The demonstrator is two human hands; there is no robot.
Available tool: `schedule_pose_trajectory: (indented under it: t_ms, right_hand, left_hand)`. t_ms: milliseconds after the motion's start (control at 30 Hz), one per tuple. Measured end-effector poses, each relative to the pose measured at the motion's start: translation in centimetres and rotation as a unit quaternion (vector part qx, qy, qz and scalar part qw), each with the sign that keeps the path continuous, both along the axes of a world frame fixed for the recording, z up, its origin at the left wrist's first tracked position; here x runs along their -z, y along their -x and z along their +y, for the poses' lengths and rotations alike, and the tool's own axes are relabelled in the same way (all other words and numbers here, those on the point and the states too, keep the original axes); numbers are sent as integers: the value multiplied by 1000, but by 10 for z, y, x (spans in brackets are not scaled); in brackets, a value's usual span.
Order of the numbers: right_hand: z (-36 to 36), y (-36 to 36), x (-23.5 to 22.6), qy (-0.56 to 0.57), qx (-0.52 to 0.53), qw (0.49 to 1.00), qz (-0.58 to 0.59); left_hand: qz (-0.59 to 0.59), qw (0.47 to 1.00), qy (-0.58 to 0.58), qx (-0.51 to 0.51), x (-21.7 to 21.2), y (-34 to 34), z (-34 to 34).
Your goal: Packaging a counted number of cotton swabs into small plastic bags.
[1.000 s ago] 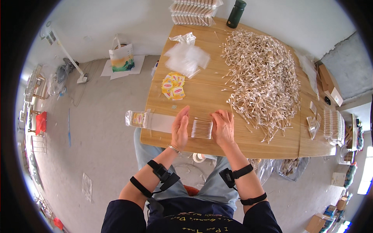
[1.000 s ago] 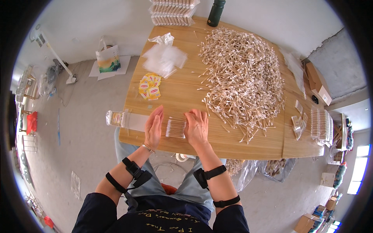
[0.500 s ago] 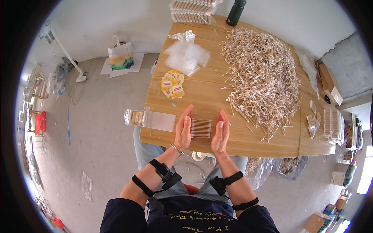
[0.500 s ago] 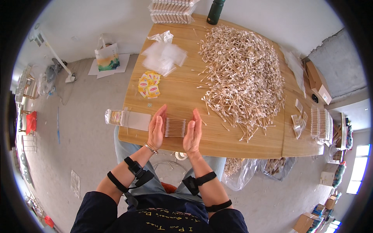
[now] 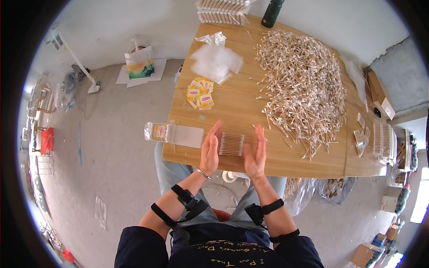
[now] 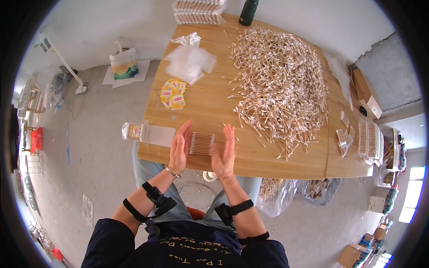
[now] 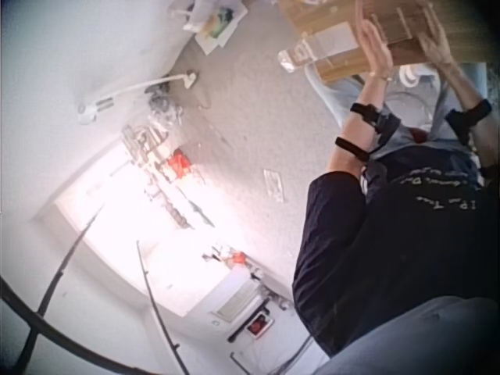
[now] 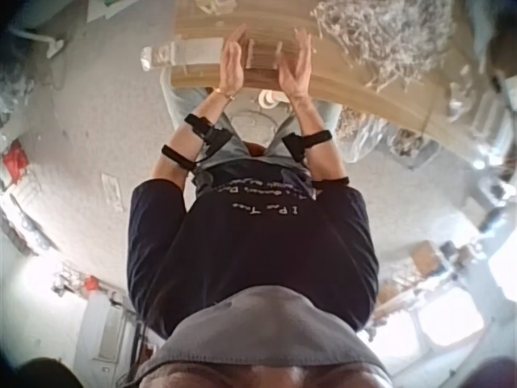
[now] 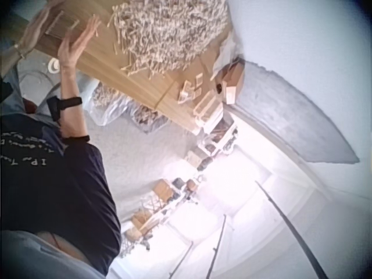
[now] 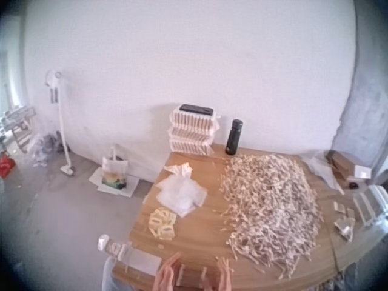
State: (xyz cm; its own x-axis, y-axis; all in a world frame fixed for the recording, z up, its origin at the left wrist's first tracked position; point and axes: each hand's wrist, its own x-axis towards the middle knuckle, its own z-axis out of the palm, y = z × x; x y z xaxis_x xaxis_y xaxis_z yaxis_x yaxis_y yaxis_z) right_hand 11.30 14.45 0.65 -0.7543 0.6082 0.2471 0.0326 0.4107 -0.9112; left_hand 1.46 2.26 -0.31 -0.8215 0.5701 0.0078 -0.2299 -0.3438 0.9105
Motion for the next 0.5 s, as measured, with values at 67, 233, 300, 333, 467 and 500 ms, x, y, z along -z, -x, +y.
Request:
schedule_pose_trajectory:
  t_ms: [67,233,300,333,467,500]
  right_hand:
    - [-4,0,-7,-135,-41,990,-20]
    - [-15,10,-2,-203,-97,968,-111]
    - [-17,12,0,-197,-78,971,-111]
    - [-18,12,-3,-180,-80,975,-103]
    - [-8,13,9,-99,-53,994,-3]
    - [-10,16,10,-98,-53,994,-4]
  left_hand:
    - [17,1000,3,4,3,0,-3]
    - [63,995,63,-41,-1,8,7]
    - [75,995,68,-21,3,11,4]
    - [86,994,73,-1,5,12,2]
    - [105,990,87,-40,9,9,4]
    - [98,992,74,-37,10,9,5]
